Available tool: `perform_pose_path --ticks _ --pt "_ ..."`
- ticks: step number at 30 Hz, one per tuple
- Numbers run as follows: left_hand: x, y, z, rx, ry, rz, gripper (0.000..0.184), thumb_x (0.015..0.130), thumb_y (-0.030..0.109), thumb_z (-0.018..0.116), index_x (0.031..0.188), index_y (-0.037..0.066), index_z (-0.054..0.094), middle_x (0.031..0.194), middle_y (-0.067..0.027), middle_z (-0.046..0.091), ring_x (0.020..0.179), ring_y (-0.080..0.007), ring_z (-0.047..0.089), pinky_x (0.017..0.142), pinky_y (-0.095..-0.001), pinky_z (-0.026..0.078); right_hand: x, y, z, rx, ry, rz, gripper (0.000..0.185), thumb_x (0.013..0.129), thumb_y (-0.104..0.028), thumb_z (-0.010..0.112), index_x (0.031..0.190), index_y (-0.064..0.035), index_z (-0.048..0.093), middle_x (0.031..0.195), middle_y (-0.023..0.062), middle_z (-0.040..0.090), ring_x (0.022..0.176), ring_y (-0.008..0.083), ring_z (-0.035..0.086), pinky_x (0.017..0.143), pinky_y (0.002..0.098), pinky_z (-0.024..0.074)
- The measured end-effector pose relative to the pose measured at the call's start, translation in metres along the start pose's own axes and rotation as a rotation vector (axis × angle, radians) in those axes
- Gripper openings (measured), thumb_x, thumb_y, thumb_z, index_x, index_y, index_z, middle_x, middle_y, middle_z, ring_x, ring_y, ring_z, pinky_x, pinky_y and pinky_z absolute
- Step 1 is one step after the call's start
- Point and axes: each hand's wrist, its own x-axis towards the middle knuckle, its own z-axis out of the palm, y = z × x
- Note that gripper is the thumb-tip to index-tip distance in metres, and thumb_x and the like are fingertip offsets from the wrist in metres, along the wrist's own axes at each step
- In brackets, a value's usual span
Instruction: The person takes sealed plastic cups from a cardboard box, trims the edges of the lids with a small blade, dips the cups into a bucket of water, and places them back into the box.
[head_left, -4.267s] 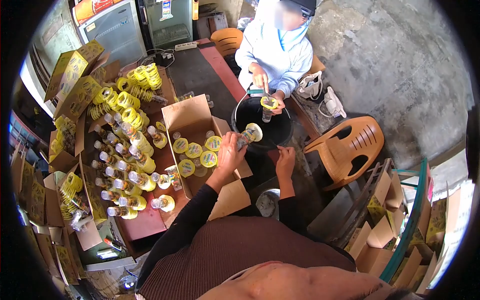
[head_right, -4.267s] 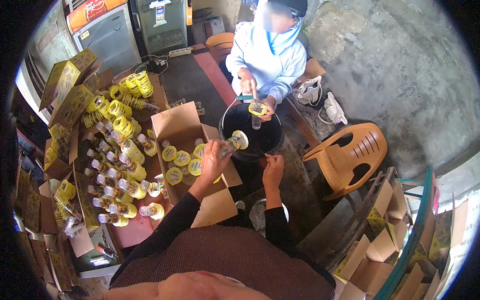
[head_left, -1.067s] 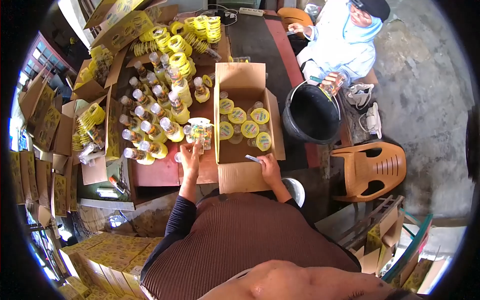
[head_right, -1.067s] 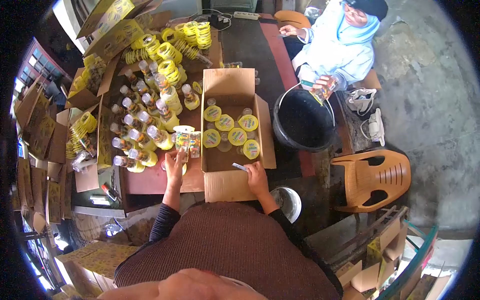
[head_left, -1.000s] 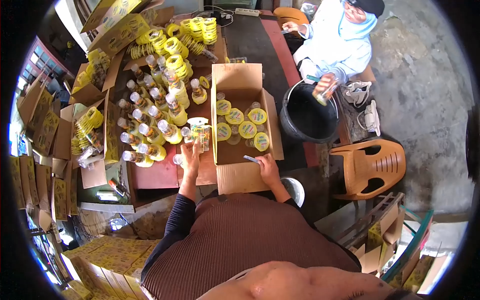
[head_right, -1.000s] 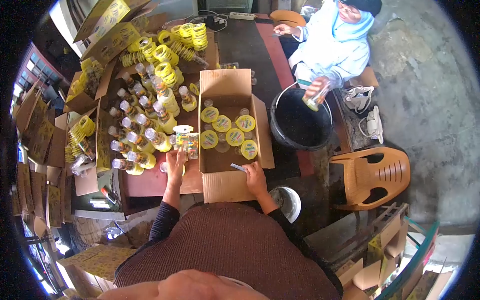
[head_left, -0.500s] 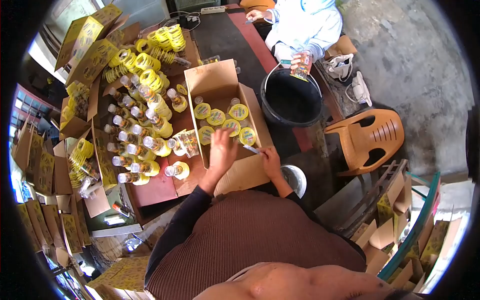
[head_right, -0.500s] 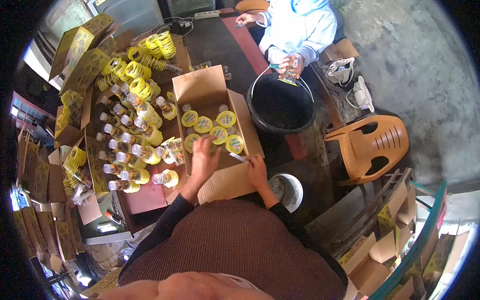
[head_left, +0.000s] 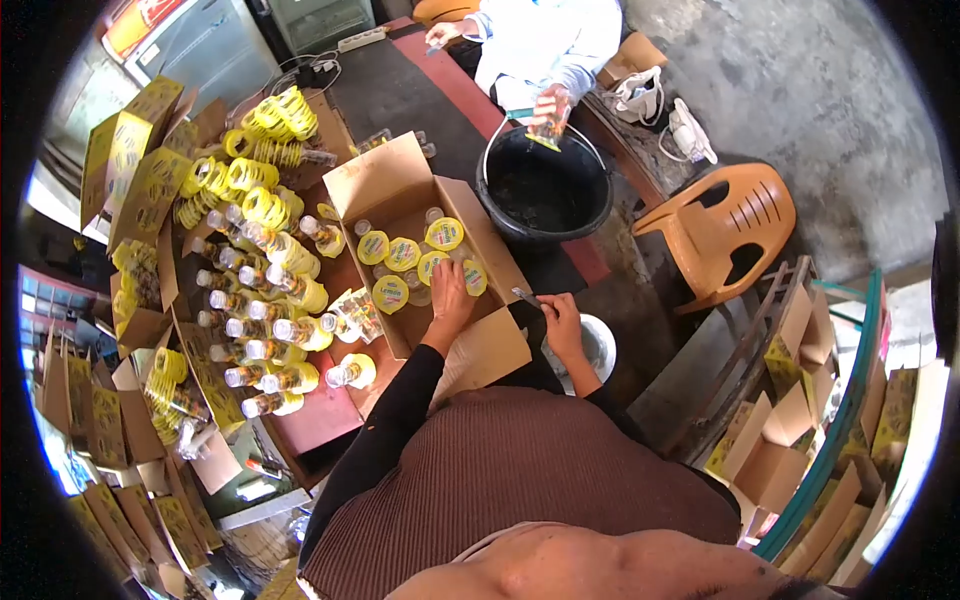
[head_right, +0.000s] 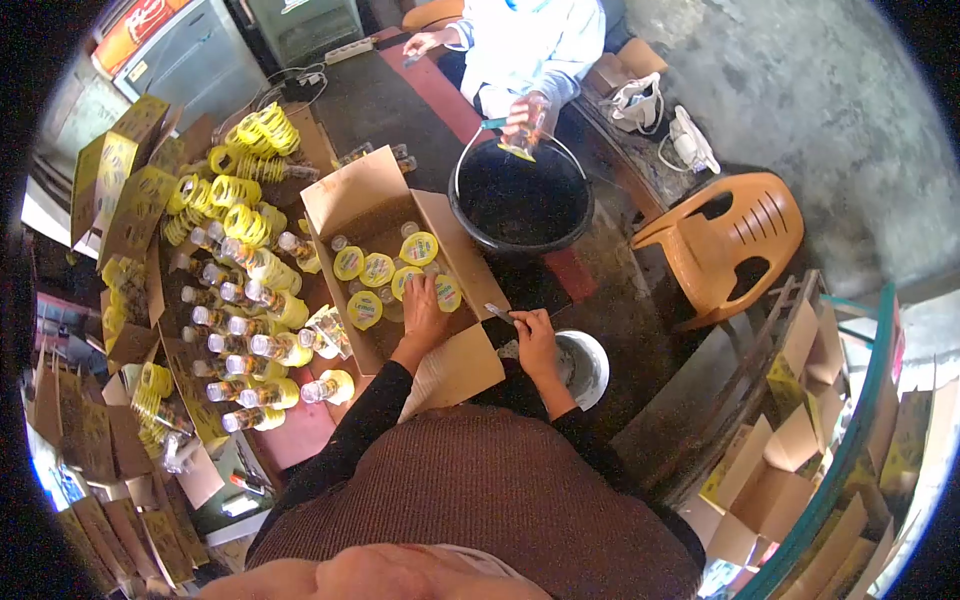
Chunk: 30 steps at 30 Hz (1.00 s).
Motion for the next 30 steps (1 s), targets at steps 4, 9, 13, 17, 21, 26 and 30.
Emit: perform_pose_path --ticks 4,9,13,17,21,26,30 --pt "-0.011 -0.001 -0.005 -0.134 0.154 -0.025 0.07 0.061 0.004 0.079 0.123 0.0 0.047 0.119 -0.0213 0.048 0.117 -0.0393 0.046 0.1 -0.0456 0.04 0.002 -0.011 -0.001 0.015 -0.003 0.0 0.015 0.09 -0.001 0.061 0.103 -0.0021 0.068 0.091 0.0109 0.056 0.08 0.0231 0.058 0.07 0.033 0.0465" --pt "-0.036 0.009 -0.04 -0.651 0.11 -0.254 0.07 0.066 0.009 0.082 0.125 0.003 0.045 0.109 -0.0233 0.063 0.101 -0.0397 0.063 0.087 -0.0449 0.052 0.013 -0.046 0.002 0.097 0.006 -0.126 0.022 0.09 0.002 0.059 0.109 -0.0057 0.068 0.094 0.0108 0.053 0.083 0.026 0.057 0.072 0.0353 0.0463" --pt "-0.049 0.009 -0.057 -0.604 0.144 -0.16 0.073 0.063 0.013 0.086 0.124 0.004 0.047 0.105 -0.022 0.067 0.095 -0.0375 0.067 0.084 -0.0426 0.055 0.019 -0.082 0.008 0.079 -0.054 -0.235 0.026 0.087 0.004 0.06 0.109 -0.0068 0.068 0.093 0.0117 0.052 0.083 0.027 0.057 0.072 0.036 0.0466" --pt "-0.052 0.009 -0.068 -0.593 0.18 -0.126 0.073 0.063 0.014 0.088 0.124 0.003 0.049 0.106 -0.0218 0.067 0.099 -0.0384 0.065 0.087 -0.0439 0.053 0.021 -0.104 0.019 0.068 -0.129 -0.414 0.03 0.083 0.004 0.062 0.109 -0.0091 0.069 0.092 0.0122 0.052 0.086 0.029 0.056 0.074 0.0375 0.0466" --pt "-0.051 0.014 -0.08 -0.459 0.261 -0.056 0.073 0.063 0.018 0.089 0.124 0.003 0.051 0.108 -0.0201 0.066 0.101 -0.0379 0.063 0.09 -0.0447 0.049 0.021 -0.122 0.022 0.042 -0.146 -0.477 0.03 0.082 0.003 0.062 0.108 -0.0103 0.069 0.092 0.0111 0.052 0.088 0.0296 0.056 0.077 0.0394 0.0465" --pt "-0.045 0.019 -0.087 -0.388 0.321 0.005 0.073 0.064 0.023 0.089 0.123 0.003 0.052 0.108 -0.0203 0.066 0.099 -0.0386 0.064 0.09 -0.0455 0.046 0.026 -0.134 0.016 -0.055 -0.085 -0.63 0.031 0.081 0.006 0.061 0.108 -0.007 0.069 0.092 0.0119 0.051 0.086 0.0291 0.055 0.075 0.0383 0.0466" --pt "-0.037 0.026 -0.086 -0.395 0.291 0.018 0.076 0.062 0.022 0.09 0.126 0.004 0.051 0.111 -0.0187 0.064 0.103 -0.0382 0.06 0.093 -0.0456 0.044 0.03 -0.143 0.004 -0.138 -0.05 -0.655 0.03 0.08 0.004 0.062 0.105 -0.0084 0.069 0.092 0.0107 0.052 0.087 0.0287 0.055 0.077 0.0388 0.0455"
